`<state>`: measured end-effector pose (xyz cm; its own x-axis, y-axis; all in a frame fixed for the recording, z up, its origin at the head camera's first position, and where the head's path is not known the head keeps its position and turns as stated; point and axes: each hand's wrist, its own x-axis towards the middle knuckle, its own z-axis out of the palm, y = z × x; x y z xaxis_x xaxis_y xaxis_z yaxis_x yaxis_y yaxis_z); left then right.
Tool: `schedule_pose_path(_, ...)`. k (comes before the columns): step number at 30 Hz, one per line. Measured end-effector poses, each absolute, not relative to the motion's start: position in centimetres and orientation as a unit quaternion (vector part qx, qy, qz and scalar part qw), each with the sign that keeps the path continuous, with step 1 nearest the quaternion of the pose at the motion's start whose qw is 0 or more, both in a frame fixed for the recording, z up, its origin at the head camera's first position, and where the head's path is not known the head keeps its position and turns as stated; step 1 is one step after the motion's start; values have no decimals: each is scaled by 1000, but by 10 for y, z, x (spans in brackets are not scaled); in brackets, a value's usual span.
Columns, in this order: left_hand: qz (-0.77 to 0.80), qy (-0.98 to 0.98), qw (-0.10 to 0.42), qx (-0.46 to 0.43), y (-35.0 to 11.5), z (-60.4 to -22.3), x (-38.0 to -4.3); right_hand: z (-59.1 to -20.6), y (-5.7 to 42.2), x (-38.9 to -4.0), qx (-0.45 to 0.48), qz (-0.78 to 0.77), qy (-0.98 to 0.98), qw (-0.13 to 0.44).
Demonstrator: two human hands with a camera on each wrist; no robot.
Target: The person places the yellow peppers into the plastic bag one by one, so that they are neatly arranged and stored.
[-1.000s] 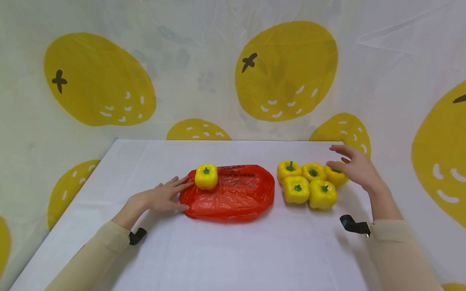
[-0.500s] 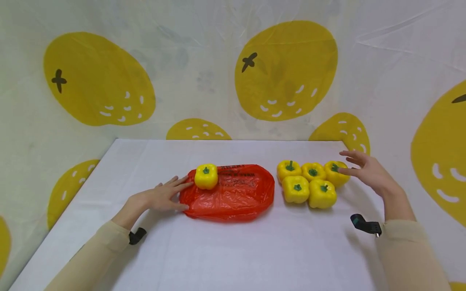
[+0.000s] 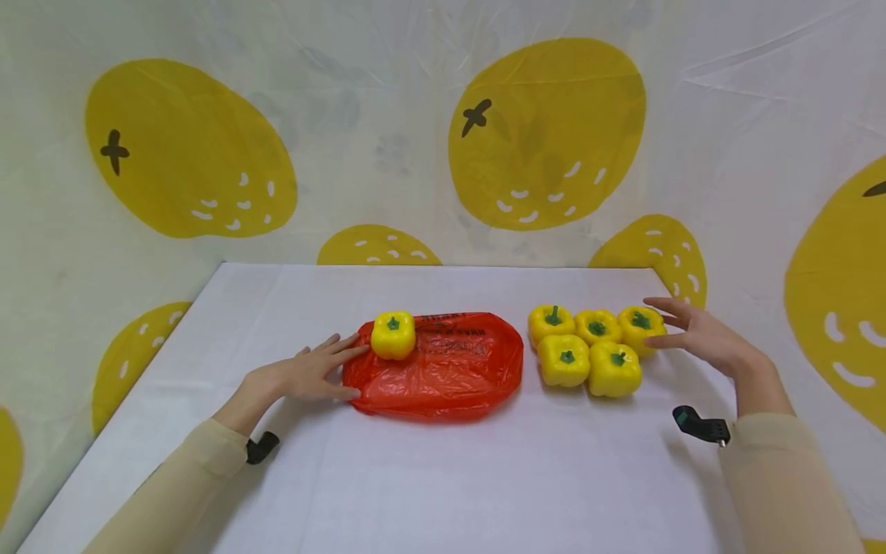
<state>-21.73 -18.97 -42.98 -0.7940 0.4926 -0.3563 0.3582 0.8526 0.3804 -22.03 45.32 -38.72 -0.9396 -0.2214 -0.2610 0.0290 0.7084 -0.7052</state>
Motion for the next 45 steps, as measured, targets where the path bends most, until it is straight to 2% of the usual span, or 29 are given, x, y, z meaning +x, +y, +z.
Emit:
schedule_pose_path(32, 147, 935, 230, 227, -189, -427, -216, -400, 458, -212, -8, -360, 922, 140)
schedule_pose_path(45, 149, 936, 234, 218, -190, -428, -217, -386, 457, -203, 1, -351, 928, 128)
